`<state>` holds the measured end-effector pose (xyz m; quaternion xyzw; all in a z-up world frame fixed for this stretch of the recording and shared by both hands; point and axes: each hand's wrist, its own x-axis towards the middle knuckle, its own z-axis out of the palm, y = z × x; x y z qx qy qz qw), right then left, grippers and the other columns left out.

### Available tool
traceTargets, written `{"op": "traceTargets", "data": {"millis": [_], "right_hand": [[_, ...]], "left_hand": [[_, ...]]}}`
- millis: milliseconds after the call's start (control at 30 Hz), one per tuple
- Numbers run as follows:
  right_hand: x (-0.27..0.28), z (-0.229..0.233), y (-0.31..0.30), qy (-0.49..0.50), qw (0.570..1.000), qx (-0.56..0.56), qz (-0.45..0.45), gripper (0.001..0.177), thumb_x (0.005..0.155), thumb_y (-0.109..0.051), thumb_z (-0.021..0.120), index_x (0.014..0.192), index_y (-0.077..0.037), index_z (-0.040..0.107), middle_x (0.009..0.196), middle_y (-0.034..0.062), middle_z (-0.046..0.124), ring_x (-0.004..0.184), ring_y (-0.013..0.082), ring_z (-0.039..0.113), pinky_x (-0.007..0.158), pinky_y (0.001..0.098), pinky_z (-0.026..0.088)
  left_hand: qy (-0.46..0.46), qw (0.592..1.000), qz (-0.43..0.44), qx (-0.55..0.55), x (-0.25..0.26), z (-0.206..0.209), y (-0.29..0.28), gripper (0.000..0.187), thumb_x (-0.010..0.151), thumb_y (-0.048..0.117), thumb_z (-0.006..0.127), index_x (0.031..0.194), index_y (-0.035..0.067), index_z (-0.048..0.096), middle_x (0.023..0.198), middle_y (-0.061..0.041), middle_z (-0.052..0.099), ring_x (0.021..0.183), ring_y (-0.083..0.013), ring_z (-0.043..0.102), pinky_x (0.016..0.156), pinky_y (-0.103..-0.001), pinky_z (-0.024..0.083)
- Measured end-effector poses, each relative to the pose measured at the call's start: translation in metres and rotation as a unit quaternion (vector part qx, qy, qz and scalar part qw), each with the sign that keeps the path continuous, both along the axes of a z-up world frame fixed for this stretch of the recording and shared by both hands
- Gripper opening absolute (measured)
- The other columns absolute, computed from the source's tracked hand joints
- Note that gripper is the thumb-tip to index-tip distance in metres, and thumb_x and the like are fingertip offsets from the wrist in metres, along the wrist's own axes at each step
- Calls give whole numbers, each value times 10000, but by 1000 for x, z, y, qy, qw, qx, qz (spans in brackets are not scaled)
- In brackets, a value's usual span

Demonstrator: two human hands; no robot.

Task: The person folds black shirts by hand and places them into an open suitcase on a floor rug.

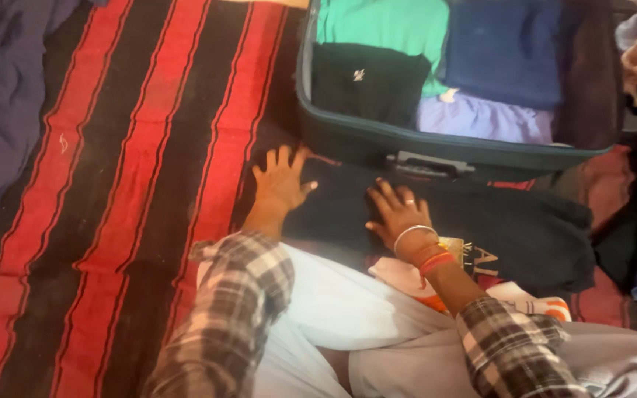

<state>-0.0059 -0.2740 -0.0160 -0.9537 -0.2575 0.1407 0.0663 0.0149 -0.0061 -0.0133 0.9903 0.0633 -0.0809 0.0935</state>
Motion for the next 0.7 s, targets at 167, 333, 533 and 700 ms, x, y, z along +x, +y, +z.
{"op": "traceTargets", "data": {"millis": [167, 333, 533, 700], "right_hand": [[-7, -6, -2, 39, 998, 35, -35, 1018, 739, -531, 794, 1571, -285, 261, 1694, -2, 110, 1497, 350, 208, 1185, 576, 217], [-18, -1, 17, 24, 998, 7, -55, 1089, 718, -585, 819, 1580, -272, 231, 1690, 55, 67, 1519, 372, 141, 1174, 622, 179], [-23, -10, 26, -29, 998, 47, -14, 1021, 772, -598, 753, 1588, -235, 258, 1700, 49, 96, 1523, 342, 173, 1177, 609, 199], [-26, -25, 31, -26, 999, 31, -17, 954, 819, -607, 702, 1577, -222, 269, 1694, 49, 100, 1535, 319, 153, 1190, 574, 191]], "left_hand": [[-9, 996, 85, 3, 14, -1, 12, 896, 692, 539, 874, 1423, 226, 462, 1454, -121, 361, 1379, -388, 291, 994, -755, 331], [-60, 991, 117, 12, 16, -5, 15, 730, 732, 464, 882, 1316, 149, 578, 1347, -124, 494, 1319, -379, 411, 998, -648, 402], [-135, 990, 36, 8, 11, -3, 9, 549, 750, 280, 874, 1220, 146, 625, 1265, -107, 528, 1254, -336, 471, 1033, -574, 401], [-188, 976, -78, -81, 4, -3, -5, 506, 701, 249, 887, 1141, 148, 659, 1203, -69, 532, 1219, -312, 473, 994, -620, 367]]}}
